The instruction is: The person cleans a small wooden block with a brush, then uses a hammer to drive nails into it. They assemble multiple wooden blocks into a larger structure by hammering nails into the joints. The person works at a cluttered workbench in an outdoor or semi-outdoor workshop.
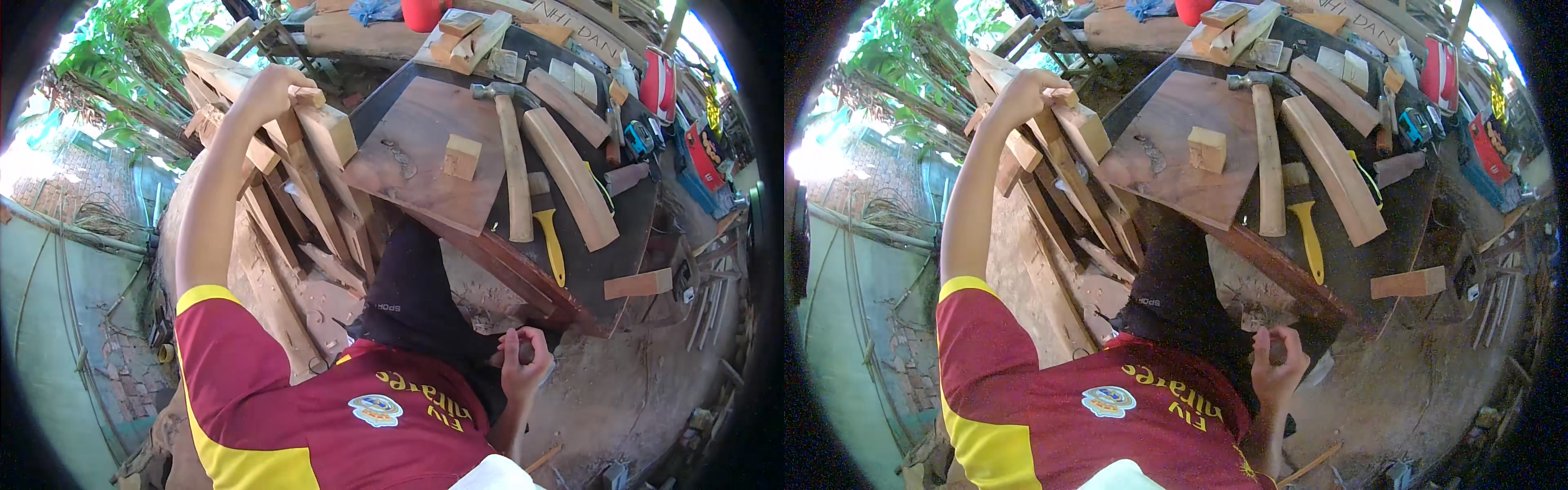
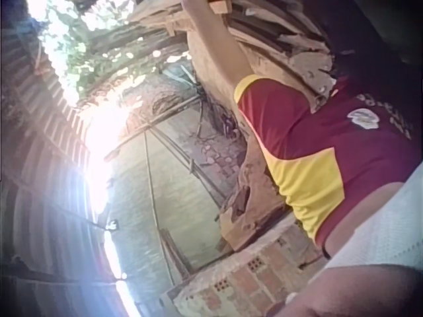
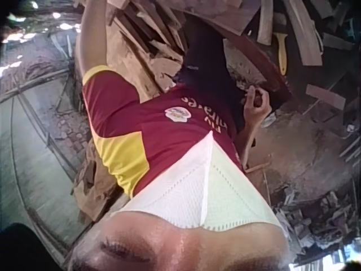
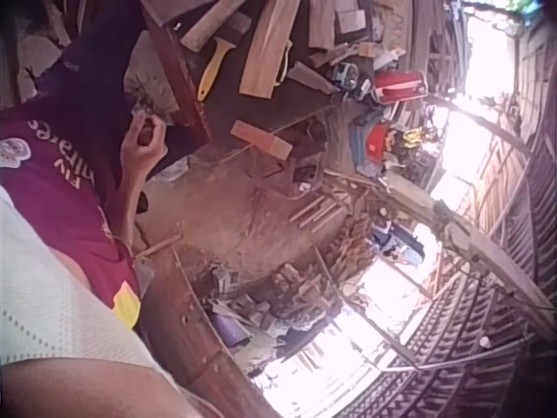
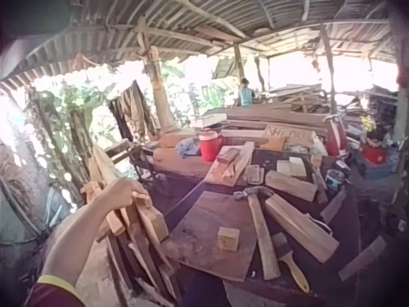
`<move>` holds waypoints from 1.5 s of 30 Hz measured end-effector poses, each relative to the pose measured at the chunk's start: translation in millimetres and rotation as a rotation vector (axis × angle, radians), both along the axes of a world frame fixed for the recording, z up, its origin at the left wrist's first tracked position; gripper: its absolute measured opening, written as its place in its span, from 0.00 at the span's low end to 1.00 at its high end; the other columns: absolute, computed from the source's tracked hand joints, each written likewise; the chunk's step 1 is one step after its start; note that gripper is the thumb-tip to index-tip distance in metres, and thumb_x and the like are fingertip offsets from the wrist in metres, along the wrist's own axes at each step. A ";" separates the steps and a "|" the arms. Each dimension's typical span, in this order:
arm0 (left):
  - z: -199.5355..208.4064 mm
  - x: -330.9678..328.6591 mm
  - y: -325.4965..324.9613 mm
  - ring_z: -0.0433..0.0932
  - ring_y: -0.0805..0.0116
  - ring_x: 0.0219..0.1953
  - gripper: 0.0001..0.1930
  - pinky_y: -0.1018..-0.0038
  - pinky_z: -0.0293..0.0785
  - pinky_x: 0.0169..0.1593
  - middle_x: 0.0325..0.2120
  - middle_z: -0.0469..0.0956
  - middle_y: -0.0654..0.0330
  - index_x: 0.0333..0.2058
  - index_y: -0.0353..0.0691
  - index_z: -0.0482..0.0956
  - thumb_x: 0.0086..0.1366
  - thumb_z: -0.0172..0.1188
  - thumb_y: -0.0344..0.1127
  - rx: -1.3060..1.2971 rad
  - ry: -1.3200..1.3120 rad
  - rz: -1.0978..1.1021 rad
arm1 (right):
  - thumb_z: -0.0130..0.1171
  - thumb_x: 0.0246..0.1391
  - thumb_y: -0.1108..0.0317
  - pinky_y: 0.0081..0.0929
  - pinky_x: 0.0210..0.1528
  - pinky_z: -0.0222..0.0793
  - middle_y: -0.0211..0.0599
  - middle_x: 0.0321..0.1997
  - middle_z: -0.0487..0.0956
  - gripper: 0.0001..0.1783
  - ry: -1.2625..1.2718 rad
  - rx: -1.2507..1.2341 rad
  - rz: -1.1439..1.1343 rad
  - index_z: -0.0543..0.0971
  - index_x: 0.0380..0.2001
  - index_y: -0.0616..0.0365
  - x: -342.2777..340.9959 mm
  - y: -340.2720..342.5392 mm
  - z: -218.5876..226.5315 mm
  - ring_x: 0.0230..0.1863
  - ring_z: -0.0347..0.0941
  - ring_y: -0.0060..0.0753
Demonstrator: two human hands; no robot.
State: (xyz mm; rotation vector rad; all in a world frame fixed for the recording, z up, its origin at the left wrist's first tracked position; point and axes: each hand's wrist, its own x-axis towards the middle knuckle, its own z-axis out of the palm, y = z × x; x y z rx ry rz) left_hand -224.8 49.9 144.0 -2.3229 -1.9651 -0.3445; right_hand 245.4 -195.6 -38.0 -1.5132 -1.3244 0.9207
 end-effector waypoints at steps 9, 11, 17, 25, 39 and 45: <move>23.0 -10.7 3.1 0.79 0.59 0.51 0.21 0.70 0.72 0.56 0.44 0.82 0.50 0.44 0.39 0.84 0.49 0.59 0.20 -0.286 0.090 -0.032 | 0.61 0.57 0.69 0.24 0.33 0.72 0.37 0.25 0.81 0.07 -0.029 0.017 -0.015 0.75 0.30 0.62 -3.8 -3.1 4.3 0.26 0.79 0.28; 24.9 -12.7 -1.4 0.78 0.60 0.53 0.20 0.70 0.71 0.57 0.45 0.82 0.51 0.45 0.39 0.83 0.50 0.63 0.27 -0.337 0.011 -0.019 | 0.62 0.57 0.69 0.24 0.32 0.71 0.37 0.25 0.81 0.07 -0.033 0.012 -0.014 0.75 0.30 0.62 -3.4 -2.4 4.7 0.26 0.79 0.28; 19.2 -10.5 1.5 0.83 0.64 0.41 0.23 0.70 0.76 0.47 0.37 0.84 0.52 0.43 0.38 0.84 0.51 0.67 0.46 -0.241 -0.005 0.061 | 0.61 0.57 0.70 0.24 0.32 0.71 0.37 0.24 0.81 0.08 0.000 -0.018 -0.030 0.75 0.29 0.62 -2.7 -2.9 4.8 0.26 0.79 0.27; 21.4 -22.1 24.4 0.81 0.67 0.33 0.22 0.70 0.76 0.41 0.32 0.85 0.53 0.43 0.39 0.85 0.53 0.69 0.46 -0.363 0.084 0.177 | 0.64 0.55 0.69 0.23 0.31 0.70 0.37 0.23 0.80 0.08 0.010 -0.005 -0.110 0.76 0.29 0.62 5.4 -9.6 -5.7 0.24 0.76 0.26; 29.4 0.3 33.0 0.76 0.49 0.53 0.29 0.63 0.69 0.60 0.50 0.76 0.42 0.49 0.34 0.78 0.47 0.67 0.41 -0.178 0.419 0.154 | 0.69 0.51 0.59 0.26 0.26 0.68 0.36 0.19 0.77 0.16 -0.136 -0.169 0.212 0.78 0.23 0.60 23.4 -38.8 -53.4 0.20 0.72 0.30; 85.5 150.3 -97.0 0.80 0.63 0.46 0.14 0.69 0.72 0.54 0.42 0.83 0.53 0.45 0.32 0.81 0.60 0.64 0.26 0.342 -0.038 -0.243 | 0.69 0.50 0.57 0.33 0.27 0.69 0.40 0.18 0.76 0.18 -0.316 -0.219 0.047 0.76 0.20 0.58 47.8 -34.4 -45.2 0.21 0.73 0.42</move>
